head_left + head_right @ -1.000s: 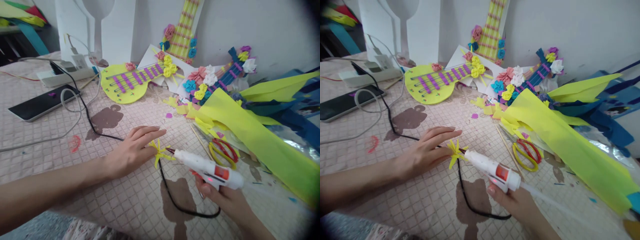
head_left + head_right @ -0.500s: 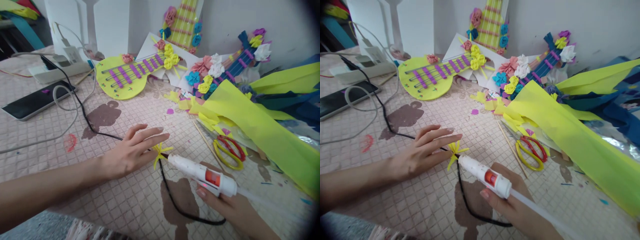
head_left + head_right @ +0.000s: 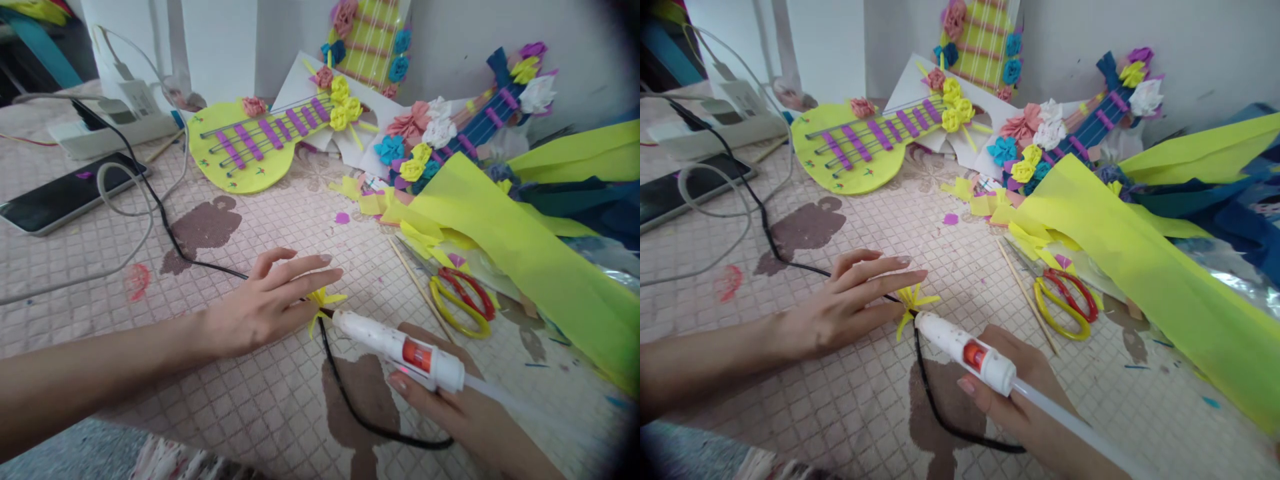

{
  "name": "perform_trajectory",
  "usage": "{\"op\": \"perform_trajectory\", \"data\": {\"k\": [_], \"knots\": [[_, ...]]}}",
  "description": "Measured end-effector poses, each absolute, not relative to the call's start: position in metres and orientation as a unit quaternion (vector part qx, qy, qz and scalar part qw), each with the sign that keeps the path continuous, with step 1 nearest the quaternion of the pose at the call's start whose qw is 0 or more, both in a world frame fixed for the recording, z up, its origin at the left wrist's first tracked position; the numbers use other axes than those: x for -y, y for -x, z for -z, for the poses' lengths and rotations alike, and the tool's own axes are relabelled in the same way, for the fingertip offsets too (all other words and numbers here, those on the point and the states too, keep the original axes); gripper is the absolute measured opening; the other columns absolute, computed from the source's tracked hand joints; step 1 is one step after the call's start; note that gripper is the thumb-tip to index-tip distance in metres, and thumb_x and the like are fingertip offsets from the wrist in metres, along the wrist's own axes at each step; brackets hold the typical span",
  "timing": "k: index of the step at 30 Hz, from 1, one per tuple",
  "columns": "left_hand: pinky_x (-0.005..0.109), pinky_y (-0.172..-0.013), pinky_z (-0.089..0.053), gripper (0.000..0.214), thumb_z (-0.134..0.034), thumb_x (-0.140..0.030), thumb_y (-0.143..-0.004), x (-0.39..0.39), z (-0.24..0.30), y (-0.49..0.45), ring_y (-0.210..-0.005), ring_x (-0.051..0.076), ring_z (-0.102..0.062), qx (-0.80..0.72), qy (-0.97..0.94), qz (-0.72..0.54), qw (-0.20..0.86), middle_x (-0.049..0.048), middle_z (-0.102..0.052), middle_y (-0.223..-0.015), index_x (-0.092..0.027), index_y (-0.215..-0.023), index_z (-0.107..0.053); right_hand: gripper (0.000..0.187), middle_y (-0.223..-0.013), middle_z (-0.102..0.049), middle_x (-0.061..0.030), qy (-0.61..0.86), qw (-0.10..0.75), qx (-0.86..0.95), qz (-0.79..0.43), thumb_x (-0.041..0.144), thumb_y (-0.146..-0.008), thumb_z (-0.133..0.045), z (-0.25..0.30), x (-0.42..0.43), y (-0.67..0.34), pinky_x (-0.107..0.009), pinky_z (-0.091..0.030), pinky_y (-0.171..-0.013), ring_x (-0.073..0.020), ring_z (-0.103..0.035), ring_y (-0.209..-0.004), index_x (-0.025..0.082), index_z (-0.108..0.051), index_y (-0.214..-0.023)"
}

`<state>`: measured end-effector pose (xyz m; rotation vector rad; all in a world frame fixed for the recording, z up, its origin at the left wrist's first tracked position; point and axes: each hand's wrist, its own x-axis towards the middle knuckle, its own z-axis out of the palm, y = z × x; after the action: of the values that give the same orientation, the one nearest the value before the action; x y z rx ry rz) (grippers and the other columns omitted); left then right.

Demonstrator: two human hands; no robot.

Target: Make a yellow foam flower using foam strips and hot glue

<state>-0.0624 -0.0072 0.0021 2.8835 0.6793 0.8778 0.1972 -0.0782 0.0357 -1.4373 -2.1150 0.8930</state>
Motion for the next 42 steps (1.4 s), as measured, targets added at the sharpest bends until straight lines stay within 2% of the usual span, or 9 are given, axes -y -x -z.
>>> {"op": "perform_trajectory", "data": {"k": [5,14,20,26,30,36,42], "knots": [[0.040,-0.106,-0.027,0.018,-0.041,-0.018,-0.097,0.006,-0.001,0.062,-0.129,0.019,-0.039,-0.217,-0.935,-0.280,0.027,0.0016,-0.054,-0.133,-0.021,-0.096,-0.059,0.016,-0.057,-0.053,0.0025,0.520,0.198,0.766,-0.322,0.033,-0.083,-0.055,-0.034,0.079,-0.198,-0.025,-0.044,-0.041,-0.0131,-0.052,-0.047,0.026,-0.053,-0.069],[0.040,-0.106,-0.026,0.019,-0.041,-0.019,-0.097,0.006,0.001,0.061,-0.129,0.019,-0.038,-0.222,-0.935,-0.273,0.040,0.0008,-0.053,-0.133,-0.022,-0.098,-0.060,0.013,-0.058,-0.056,0.0005,0.529,0.203,0.762,-0.315,0.036,-0.083,-0.056,-0.030,0.081,-0.201,-0.029,-0.043,-0.042,-0.0168,-0.054,-0.049,0.030,-0.058,-0.072],[0.043,-0.104,-0.028,0.018,-0.043,-0.017,-0.096,0.005,0.004,0.062,-0.130,0.023,-0.038,-0.221,-0.936,-0.268,0.049,0.0038,-0.051,-0.135,-0.020,-0.093,-0.061,0.008,-0.062,-0.060,0.0002,0.527,0.198,0.763,-0.317,0.035,-0.083,-0.057,-0.027,0.080,-0.203,-0.029,-0.043,-0.043,-0.0171,-0.055,-0.052,0.030,-0.062,-0.079],[0.044,-0.103,-0.028,0.012,-0.050,-0.016,-0.092,0.002,0.008,0.063,-0.131,0.025,-0.035,-0.231,-0.934,-0.262,0.080,0.0040,-0.049,-0.137,-0.022,-0.097,-0.060,0.013,-0.055,-0.057,0.0014,0.526,0.210,0.755,-0.332,0.036,-0.082,-0.057,-0.025,0.081,-0.211,-0.028,-0.045,-0.042,-0.0158,-0.053,-0.047,0.028,-0.058,-0.071],[0.043,-0.101,-0.032,0.011,-0.051,-0.018,-0.091,0.001,0.009,0.061,-0.128,0.025,-0.039,-0.244,-0.925,-0.270,0.112,0.0038,-0.053,-0.133,-0.022,-0.095,-0.061,0.012,-0.062,-0.064,0.0011,0.533,0.208,0.763,-0.300,0.038,-0.081,-0.058,-0.021,0.082,-0.219,-0.026,-0.048,-0.045,-0.0159,-0.058,-0.052,0.027,-0.063,-0.078],[0.041,-0.099,-0.033,0.006,-0.056,-0.024,-0.088,0.001,0.006,0.058,-0.123,0.024,-0.043,-0.255,-0.911,-0.277,0.167,0.0040,-0.059,-0.123,-0.021,-0.090,-0.061,0.021,-0.075,-0.069,-0.0015,0.556,0.196,0.771,-0.242,0.042,-0.081,-0.057,-0.010,0.087,-0.226,-0.025,-0.052,-0.050,-0.0177,-0.064,-0.064,0.026,-0.068,-0.088],[0.039,-0.100,-0.032,0.010,-0.059,-0.025,-0.084,0.002,0.002,0.058,-0.121,0.024,-0.045,-0.251,-0.911,-0.255,0.205,0.0042,-0.061,-0.119,-0.020,-0.092,-0.059,0.025,-0.077,-0.070,-0.0029,0.552,0.188,0.778,-0.236,0.043,-0.082,-0.055,-0.007,0.089,-0.227,-0.026,-0.055,-0.052,-0.0179,-0.066,-0.065,0.024,-0.068,-0.091]]}}
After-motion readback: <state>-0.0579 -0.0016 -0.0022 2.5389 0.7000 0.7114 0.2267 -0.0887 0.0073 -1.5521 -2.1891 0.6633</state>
